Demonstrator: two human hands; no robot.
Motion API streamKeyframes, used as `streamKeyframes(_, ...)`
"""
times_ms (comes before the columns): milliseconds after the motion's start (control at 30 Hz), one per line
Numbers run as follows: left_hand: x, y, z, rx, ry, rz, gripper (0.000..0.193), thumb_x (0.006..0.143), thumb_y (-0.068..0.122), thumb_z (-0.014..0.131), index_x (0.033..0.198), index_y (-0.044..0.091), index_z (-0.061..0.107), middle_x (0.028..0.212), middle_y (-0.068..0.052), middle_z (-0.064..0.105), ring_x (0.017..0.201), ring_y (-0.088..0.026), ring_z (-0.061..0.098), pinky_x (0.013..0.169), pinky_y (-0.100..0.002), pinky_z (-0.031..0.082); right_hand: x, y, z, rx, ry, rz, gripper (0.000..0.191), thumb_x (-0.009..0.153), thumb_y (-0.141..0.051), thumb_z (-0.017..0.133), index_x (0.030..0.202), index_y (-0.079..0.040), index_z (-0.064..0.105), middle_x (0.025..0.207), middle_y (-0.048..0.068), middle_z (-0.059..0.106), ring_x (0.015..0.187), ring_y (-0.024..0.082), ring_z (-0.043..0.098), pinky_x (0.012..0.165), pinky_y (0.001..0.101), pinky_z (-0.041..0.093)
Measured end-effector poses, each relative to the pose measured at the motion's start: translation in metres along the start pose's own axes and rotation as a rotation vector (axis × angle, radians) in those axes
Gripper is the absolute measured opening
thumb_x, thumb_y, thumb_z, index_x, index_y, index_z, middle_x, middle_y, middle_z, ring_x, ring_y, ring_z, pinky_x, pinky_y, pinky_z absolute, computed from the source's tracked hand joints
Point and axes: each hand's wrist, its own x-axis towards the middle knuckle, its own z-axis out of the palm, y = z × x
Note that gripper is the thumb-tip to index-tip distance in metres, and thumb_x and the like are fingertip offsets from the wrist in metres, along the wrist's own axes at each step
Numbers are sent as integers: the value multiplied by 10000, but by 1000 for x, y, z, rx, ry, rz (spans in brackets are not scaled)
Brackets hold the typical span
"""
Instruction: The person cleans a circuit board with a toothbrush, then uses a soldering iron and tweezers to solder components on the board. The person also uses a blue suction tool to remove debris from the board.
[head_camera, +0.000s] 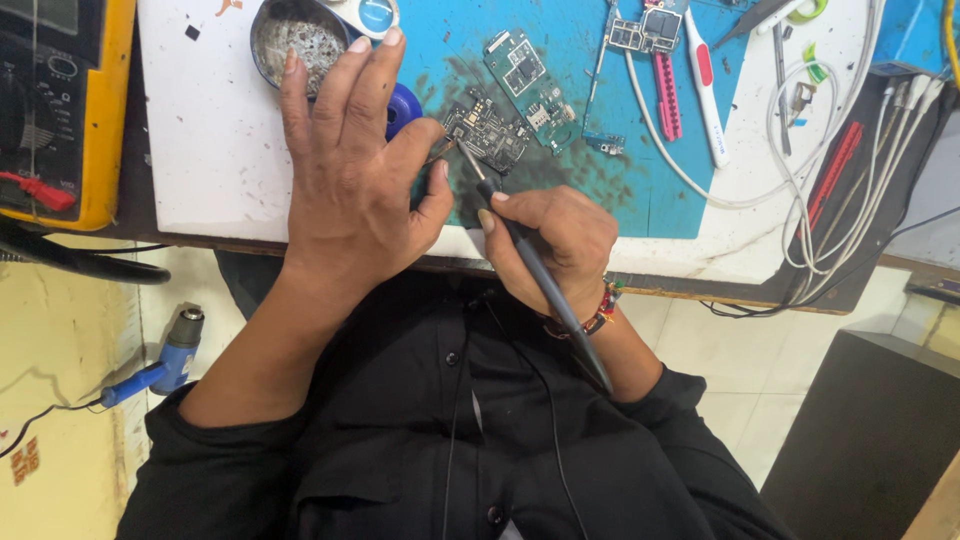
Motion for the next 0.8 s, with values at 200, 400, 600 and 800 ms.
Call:
streamKeyframes(200, 1, 1, -1, -6, 4, 2, 199, 962, 230, 753, 1090, 81, 721, 1611, -220, 360, 1520, -344, 304, 1306, -611, 107, 0, -1, -1, -2, 0, 18, 206, 816, 16, 836, 967, -32, 703, 847, 86, 731, 678, 222, 680, 636, 321, 501)
streamKeyframes(400, 2, 2, -4, -13, 0, 1, 203, 961, 228, 753, 1092, 76, 721, 1611, -223, 359, 1522, -344, 301, 1308, -614, 107, -1, -1, 0, -27, 16, 12, 211, 831, 7, 840, 989, -30, 705, 880, 93, 733, 721, 235, 694, 660, 326, 508)
streamKeyframes(600, 7, 4, -8, -45, -16, -11, 214, 961, 227, 766, 1083, 56, 721, 1596, -249, 379, 1509, -375, 314, 1274, -640, 115, -1, -2, 0, -49, 30, 42, 207, 833, 4, 845, 985, -28, 709, 886, 95, 730, 727, 235, 697, 660, 320, 508)
streamKeyframes(800, 6, 3, -7, -24, -3, -1, 199, 963, 227, 758, 1081, 71, 721, 1601, -233, 371, 1516, -358, 307, 1270, -613, 104, 0, -2, -1, -26, 24, 40, 202, 834, 5, 840, 989, -25, 713, 870, 95, 729, 702, 226, 685, 648, 316, 502)
